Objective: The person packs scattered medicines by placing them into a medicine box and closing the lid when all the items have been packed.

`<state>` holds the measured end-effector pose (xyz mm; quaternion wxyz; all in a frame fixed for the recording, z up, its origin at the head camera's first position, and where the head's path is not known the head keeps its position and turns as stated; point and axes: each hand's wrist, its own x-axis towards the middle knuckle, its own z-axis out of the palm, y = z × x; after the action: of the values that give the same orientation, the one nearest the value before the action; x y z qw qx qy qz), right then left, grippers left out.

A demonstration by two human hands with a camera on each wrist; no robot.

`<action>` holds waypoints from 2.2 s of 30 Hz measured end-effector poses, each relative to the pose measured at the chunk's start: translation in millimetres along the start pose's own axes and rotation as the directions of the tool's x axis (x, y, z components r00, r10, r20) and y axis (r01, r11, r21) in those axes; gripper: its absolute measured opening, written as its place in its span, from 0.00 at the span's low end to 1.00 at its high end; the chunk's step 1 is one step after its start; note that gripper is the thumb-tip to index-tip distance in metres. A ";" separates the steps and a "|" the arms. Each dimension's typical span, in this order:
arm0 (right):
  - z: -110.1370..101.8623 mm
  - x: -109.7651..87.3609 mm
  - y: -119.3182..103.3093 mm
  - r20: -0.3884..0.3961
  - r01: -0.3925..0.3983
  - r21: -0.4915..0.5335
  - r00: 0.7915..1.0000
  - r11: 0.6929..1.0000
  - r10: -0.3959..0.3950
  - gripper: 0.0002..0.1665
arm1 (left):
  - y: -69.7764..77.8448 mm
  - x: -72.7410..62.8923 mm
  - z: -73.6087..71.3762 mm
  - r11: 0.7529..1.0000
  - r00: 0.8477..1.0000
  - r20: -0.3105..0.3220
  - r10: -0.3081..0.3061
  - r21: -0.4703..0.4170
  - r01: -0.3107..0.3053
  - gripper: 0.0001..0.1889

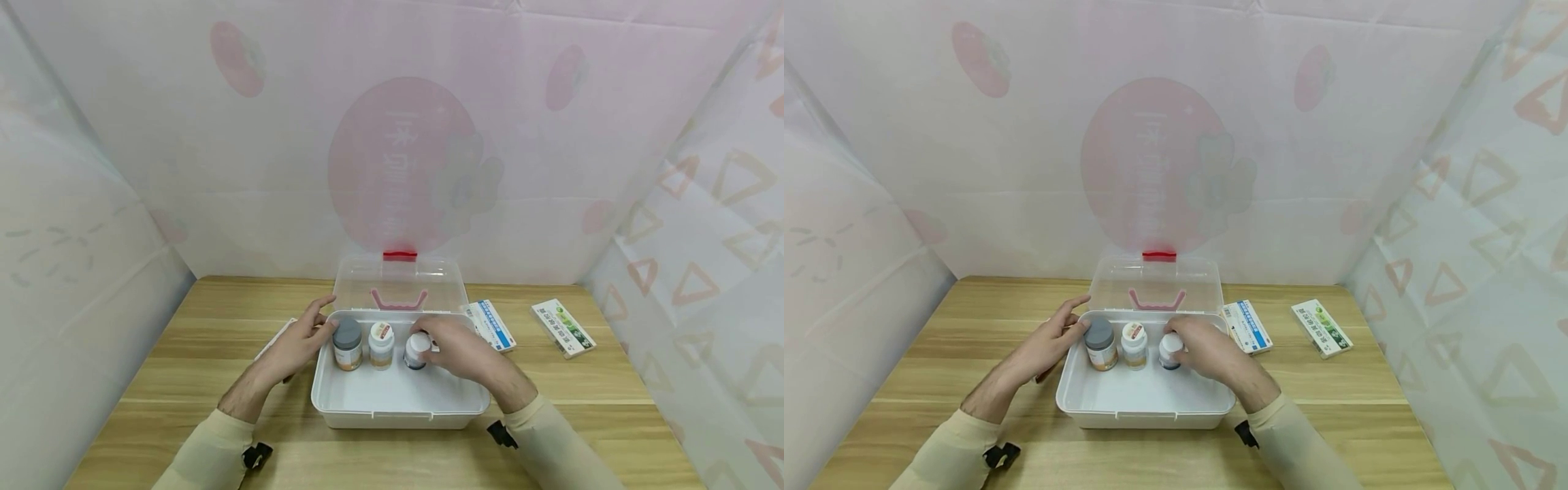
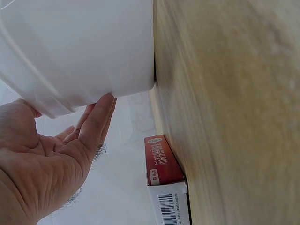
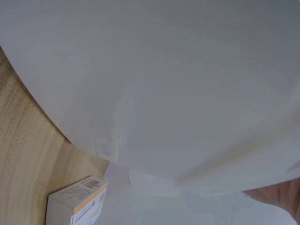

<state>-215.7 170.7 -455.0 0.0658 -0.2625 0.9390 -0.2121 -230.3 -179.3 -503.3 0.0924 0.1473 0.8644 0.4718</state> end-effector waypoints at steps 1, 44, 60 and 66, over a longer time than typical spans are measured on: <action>-0.8 -0.6 -0.3 -0.004 0.001 -0.007 1.000 1.000 -0.001 0.22 | 0.0 0.0 0.0 1.000 1.000 0.001 -0.001 -0.003 0.001 0.36; -56.4 -30.4 44.1 -0.149 -0.040 0.262 0.986 0.964 0.081 0.25 | -0.6 0.8 -0.4 1.000 1.000 0.003 0.002 -0.014 -0.002 0.36; -60.2 -38.3 81.8 -0.192 -0.108 0.313 0.966 0.944 0.174 0.27 | -1.3 0.2 -0.3 1.000 1.000 0.001 0.005 -0.006 -0.005 0.36; -55.3 -39.0 95.9 -0.175 -0.150 0.296 0.962 0.943 0.208 0.29 | -0.7 -0.3 -0.4 1.000 1.000 0.001 0.000 0.003 0.000 0.36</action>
<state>-240.0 285.2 -446.2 0.0247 -0.1407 0.9213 -0.3616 -230.3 -180.1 -503.7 0.0927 0.1479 0.8650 0.4704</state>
